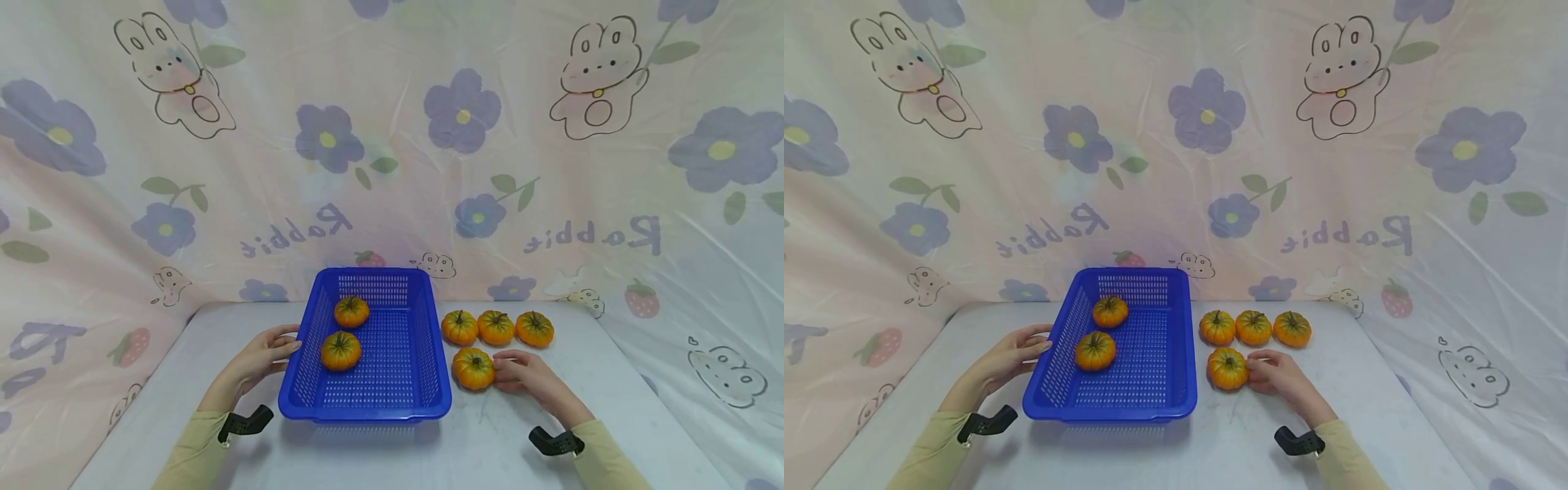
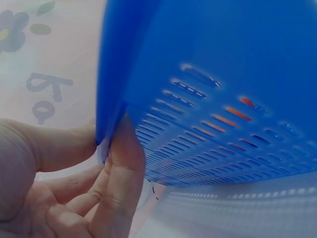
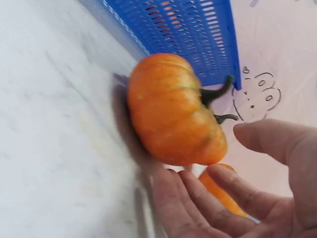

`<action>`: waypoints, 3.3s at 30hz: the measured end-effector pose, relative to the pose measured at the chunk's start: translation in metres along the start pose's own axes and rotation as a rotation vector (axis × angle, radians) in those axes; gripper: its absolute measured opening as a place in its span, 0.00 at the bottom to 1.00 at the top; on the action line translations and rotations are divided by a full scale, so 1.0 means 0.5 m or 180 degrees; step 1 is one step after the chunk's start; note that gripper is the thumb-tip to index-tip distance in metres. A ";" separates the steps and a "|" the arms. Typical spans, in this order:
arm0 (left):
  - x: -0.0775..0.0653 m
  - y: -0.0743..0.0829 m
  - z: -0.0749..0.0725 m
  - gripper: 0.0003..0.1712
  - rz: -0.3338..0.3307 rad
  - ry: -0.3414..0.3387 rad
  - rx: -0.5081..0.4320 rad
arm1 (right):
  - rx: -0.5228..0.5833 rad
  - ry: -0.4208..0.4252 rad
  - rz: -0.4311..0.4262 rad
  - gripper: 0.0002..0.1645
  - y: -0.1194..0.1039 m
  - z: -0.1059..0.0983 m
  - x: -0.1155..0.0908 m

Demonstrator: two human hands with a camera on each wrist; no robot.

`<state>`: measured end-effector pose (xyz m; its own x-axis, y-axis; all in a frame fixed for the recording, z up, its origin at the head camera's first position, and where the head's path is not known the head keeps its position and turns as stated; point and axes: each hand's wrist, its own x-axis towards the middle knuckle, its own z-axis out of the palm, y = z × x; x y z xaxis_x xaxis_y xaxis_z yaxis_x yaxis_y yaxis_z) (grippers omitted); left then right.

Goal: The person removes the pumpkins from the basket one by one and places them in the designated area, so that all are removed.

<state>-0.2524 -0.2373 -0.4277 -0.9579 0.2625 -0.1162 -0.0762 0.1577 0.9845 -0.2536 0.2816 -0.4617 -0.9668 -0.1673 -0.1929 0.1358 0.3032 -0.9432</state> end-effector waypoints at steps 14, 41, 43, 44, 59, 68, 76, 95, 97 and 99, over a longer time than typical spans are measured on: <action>-0.004 0.000 -0.001 0.37 0.0024 -0.0033 0.0000 | 0.0025 -0.0138 -0.0240 0.36 -0.086 -0.045 0.001; -0.007 0.007 0.005 0.37 0.0059 -0.0038 -0.0020 | -0.0025 -0.0934 -0.0746 0.24 -0.286 0.117 0.076; -0.007 0.007 0.005 0.37 0.0062 -0.0030 -0.0008 | -0.0046 -0.0997 -0.0770 0.24 -0.295 0.133 0.084; -0.008 0.008 0.005 0.37 0.0063 -0.0030 -0.0004 | -0.0041 -0.1059 -0.0787 0.24 -0.298 0.141 0.088; -0.006 0.003 0.006 0.37 0.0053 0.0020 -0.0008 | 0.0047 -0.1457 -0.0618 0.21 -0.314 0.265 0.133; -0.003 0.002 0.006 0.37 0.0046 0.0003 -0.0005 | 0.0149 -0.1432 -0.0409 0.20 -0.302 0.306 0.165; -0.005 0.005 0.005 0.36 0.0058 0.0009 0.0010 | 0.0193 -0.1469 -0.0253 0.24 -0.293 0.336 0.191; -0.004 0.000 -0.001 0.37 0.0129 -0.0132 -0.0068 | 0.0160 -0.1418 0.0034 0.27 -0.282 0.379 0.214; -0.004 -0.001 -0.001 0.37 0.0128 -0.0128 -0.0067 | 0.0138 -0.1439 0.0042 0.27 -0.280 0.382 0.215; -0.003 -0.001 -0.001 0.37 0.0126 -0.0120 -0.0058 | 0.0125 -0.1444 0.0061 0.27 -0.276 0.385 0.219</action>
<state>-0.2511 -0.2383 -0.4282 -0.9492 0.3040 -0.0816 -0.0438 0.1293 0.9906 -0.3365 0.0410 -0.4044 -0.7726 -0.5588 -0.3014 0.1694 0.2761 -0.9461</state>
